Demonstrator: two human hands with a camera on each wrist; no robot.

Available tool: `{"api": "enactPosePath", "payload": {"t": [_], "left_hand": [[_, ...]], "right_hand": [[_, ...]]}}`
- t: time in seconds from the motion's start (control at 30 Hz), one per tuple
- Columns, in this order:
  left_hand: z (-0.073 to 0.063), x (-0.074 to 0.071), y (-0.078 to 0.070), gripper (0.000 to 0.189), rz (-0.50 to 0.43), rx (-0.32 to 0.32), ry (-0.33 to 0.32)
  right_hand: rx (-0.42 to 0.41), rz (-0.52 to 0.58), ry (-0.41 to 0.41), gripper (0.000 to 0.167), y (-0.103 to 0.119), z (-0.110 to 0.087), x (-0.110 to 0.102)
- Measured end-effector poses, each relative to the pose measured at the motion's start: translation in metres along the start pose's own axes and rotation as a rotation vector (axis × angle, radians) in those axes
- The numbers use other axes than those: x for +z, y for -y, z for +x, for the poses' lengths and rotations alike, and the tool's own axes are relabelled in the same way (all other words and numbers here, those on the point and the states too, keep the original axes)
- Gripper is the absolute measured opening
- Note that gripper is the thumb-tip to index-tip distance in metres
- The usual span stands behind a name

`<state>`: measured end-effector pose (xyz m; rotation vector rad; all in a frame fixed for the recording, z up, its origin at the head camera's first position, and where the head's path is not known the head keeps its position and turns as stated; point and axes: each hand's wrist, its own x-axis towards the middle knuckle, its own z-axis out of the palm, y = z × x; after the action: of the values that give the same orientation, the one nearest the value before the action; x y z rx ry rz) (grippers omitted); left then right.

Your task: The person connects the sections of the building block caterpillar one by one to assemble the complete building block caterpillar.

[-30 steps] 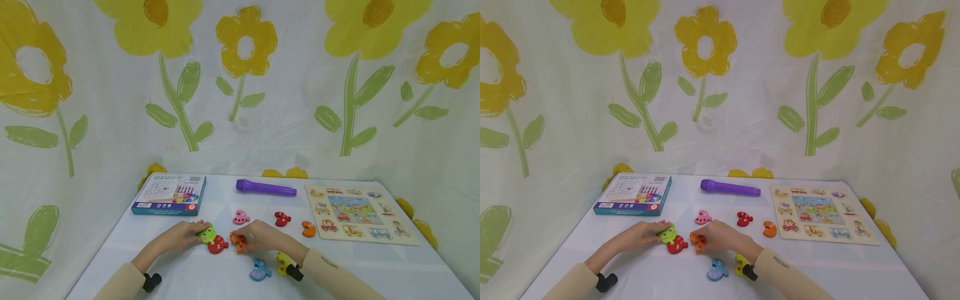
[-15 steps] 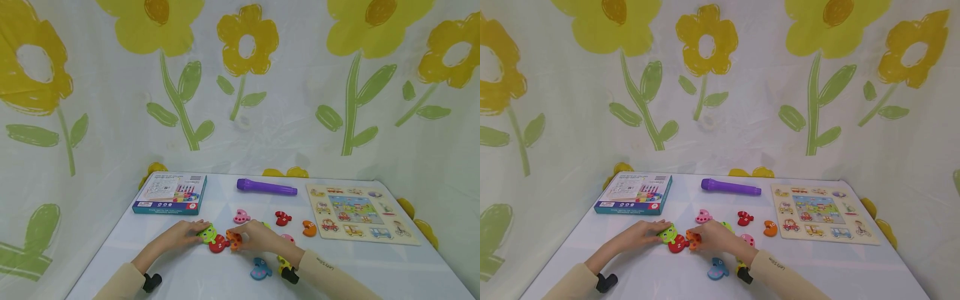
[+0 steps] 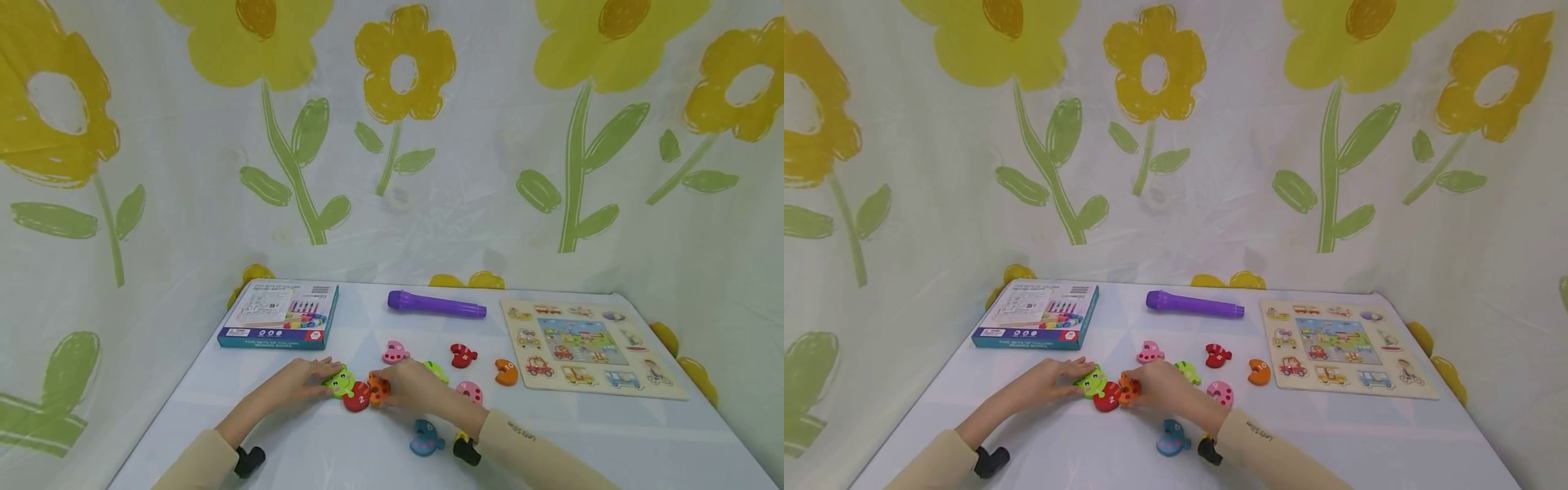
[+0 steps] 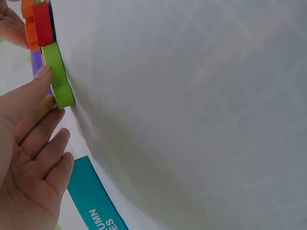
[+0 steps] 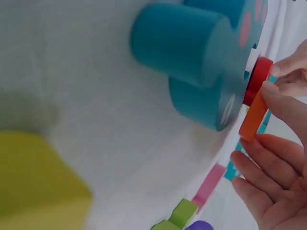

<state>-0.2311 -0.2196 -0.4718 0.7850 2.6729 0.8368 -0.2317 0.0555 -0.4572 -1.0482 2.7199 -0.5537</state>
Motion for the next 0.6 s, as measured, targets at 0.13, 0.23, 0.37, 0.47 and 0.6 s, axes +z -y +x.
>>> {"api": "enactPosePath", "payload": {"t": [0.13, 0.23, 0.37, 0.47, 0.6], "left_hand": [[-0.0005, 0.0001, 0.0001, 0.050, 0.012, -0.015, -0.003], [-0.0005, 0.0000, 0.0002, 0.050, 0.017, -0.019, -0.007], [-0.0005, 0.0001, -0.0007, 0.050, 0.008, -0.003, -0.006], [-0.0012, -0.0002, -0.0028, 0.050, 0.010, 0.007, 0.000], [-0.0018, -0.0020, -0.0068, 0.049, 0.052, 0.010, -0.003]], "right_hand": [[0.032, -0.007, 0.002, 0.054, 0.0036, 0.0018, 0.0025], [0.063, 0.005, 0.012, 0.054, 0.0064, 0.0020, 0.0036], [0.076, 0.009, 0.018, 0.053, 0.0076, 0.0013, 0.0061], [0.056, 0.011, 0.019, 0.055, 0.0068, -0.0007, 0.0059], [0.031, 0.015, 0.009, 0.056, 0.0034, -0.0041, -0.0003]]}}
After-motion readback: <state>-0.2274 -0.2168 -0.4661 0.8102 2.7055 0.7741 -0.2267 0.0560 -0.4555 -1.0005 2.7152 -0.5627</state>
